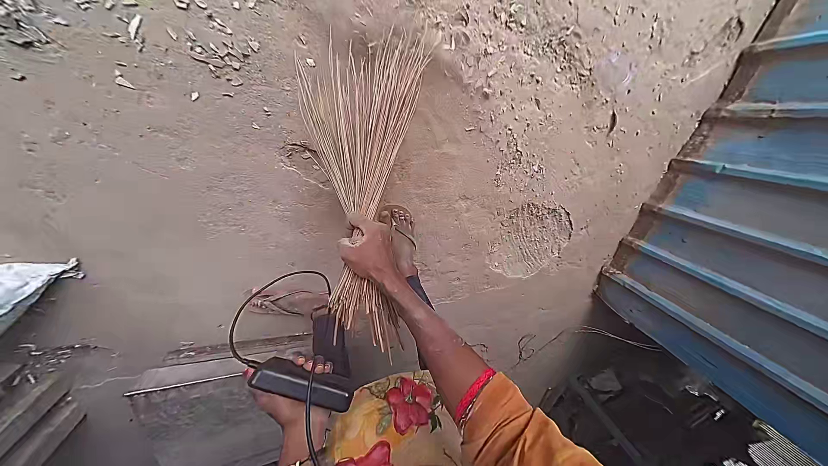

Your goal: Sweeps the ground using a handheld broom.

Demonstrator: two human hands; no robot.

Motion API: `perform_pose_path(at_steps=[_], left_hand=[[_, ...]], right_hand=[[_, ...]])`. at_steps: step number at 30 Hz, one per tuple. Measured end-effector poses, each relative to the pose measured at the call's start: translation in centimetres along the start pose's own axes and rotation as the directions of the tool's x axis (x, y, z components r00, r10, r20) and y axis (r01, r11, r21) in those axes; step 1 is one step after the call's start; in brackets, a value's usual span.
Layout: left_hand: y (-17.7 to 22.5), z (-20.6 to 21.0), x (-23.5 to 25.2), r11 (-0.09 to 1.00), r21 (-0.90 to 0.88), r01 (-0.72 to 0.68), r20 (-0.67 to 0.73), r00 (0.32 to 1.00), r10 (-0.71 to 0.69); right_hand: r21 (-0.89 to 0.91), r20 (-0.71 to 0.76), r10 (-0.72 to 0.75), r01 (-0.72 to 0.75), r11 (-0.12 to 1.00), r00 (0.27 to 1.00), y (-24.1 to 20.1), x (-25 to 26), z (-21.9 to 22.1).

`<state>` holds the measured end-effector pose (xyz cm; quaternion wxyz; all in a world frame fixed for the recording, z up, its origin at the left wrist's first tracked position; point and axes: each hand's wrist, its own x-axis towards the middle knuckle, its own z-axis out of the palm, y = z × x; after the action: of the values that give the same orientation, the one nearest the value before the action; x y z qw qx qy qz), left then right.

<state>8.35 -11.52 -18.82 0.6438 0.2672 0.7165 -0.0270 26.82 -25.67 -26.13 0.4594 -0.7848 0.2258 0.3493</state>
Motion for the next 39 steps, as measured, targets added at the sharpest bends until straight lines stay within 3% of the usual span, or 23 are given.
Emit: perform_pose_path(at_steps=[2,3,5,7,8,9,11,15,17,18,19,20,21,23,26,27,28,29,33,36,37,39], left_hand=[[-0.1,1.3,0.1,0.998,0.059,-0.038,-0.013,0.999,0.039],[-0.3,1.9,-0.1,0.995,0.084,-0.044,-0.017,0.999,0.046],[-0.8,2.2,-0.1,0.992,0.121,-0.036,0.012,0.999,0.035],[-1.2,2.2,0.0,0.993,0.117,-0.019,0.077,0.997,0.010],[-1.4,2.2,0.1,0.992,0.125,-0.013,0.103,0.995,0.000],[-1.6,2.3,0.2,0.990,0.140,-0.008,0.118,0.993,-0.009],[-2.0,2.3,0.3,0.983,0.186,-0.001,0.094,0.995,-0.017],[-1.4,3.2,-0.1,0.977,0.209,-0.031,0.062,0.998,0.018],[-1.4,4.2,0.0,0.982,0.183,-0.054,0.108,0.994,0.034],[-1.6,4.8,-0.1,0.983,0.174,-0.058,0.135,0.990,0.034],[-1.9,5.6,-0.5,0.983,0.173,-0.055,0.163,0.986,0.026],[-2.3,6.4,-0.9,0.983,0.175,-0.051,0.183,0.983,0.019],[-2.9,7.1,-1.1,0.984,0.174,-0.046,0.205,0.979,0.010],[-4.3,8.5,-1.5,0.971,0.232,-0.053,0.218,0.976,0.001],[-6.0,9.7,-2.5,0.878,0.469,-0.094,0.160,0.987,0.020],[-6.4,9.8,-2.7,0.851,0.514,-0.106,0.159,0.987,0.027],[-6.7,9.8,-2.7,0.836,0.537,-0.115,0.166,0.986,0.028],[-6.7,9.8,-2.4,0.831,0.543,-0.119,0.180,0.983,0.024],[-6.4,9.3,-2.0,0.841,0.525,-0.129,0.212,0.977,0.017],[-6.3,10.6,-1.6,0.866,0.483,-0.132,0.237,0.971,0.016],[-6.3,10.8,-1.6,0.865,0.482,-0.136,0.253,0.967,0.011],[-6.4,11.3,-1.4,0.868,0.478,-0.135,0.289,0.957,-0.010]], right_hand=[[0.030,-0.226,-0.064,0.073,0.997,0.972,3.4,-3.0,-1.3],[0.071,-0.378,-0.003,0.032,0.997,0.926,6.1,-4.7,-1.9],[0.199,-0.567,0.274,-0.194,0.961,0.777,11.8,-7.3,-3.5],[0.318,-0.586,0.544,-0.446,0.836,0.601,16.6,-7.0,-4.7],[0.345,-0.558,0.618,-0.522,0.780,0.554,18.1,-5.9,-4.9],[0.339,-0.528,0.636,-0.546,0.766,0.563,18.6,-4.1,-4.8],[0.254,-0.465,0.556,-0.498,0.829,0.689,16.3,-0.1,-4.0],[0.101,-0.270,0.127,-0.103,0.989,0.954,9.3,4.5,-2.1],[0.070,-0.119,-0.034,0.043,0.997,0.992,6.7,3.7,-4.0],[0.082,-0.114,-0.075,0.085,0.993,0.991,6.5,2.2,-4.8],[0.111,-0.218,-0.096,0.123,0.986,0.971,7.4,0.3,-5.1],[0.150,-0.379,-0.057,0.122,0.981,0.924,8.9,-1.8,-5.2],[0.219,-0.515,0.071,0.051,0.974,0.854,10.8,-3.8,-5.4],[0.453,-0.628,0.438,-0.156,0.878,0.643,15.2,-7.0,-6.5],[0.764,-0.498,0.817,-0.299,0.572,0.292,22.6,-8.5,-7.0],[0.819,-0.421,0.870,-0.306,0.486,0.256,24.0,-7.9,-7.1],[0.845,-0.372,0.889,-0.298,0.444,0.267,24.6,-6.5,-7.1],[0.847,-0.363,0.873,-0.275,0.455,0.327,24.3,-4.4,-6.9],[0.620,-0.457,0.585,-0.232,0.750,0.670,18.3,2.3,-5.3],[0.457,-0.402,0.270,-0.063,0.887,0.875,13.2,3.5,-6.4],[0.421,-0.409,0.184,0.006,0.907,0.894,12.9,2.5,-6.7],[0.370,-0.558,0.145,0.088,0.925,0.817,14.0,-0.5,-7.0]])
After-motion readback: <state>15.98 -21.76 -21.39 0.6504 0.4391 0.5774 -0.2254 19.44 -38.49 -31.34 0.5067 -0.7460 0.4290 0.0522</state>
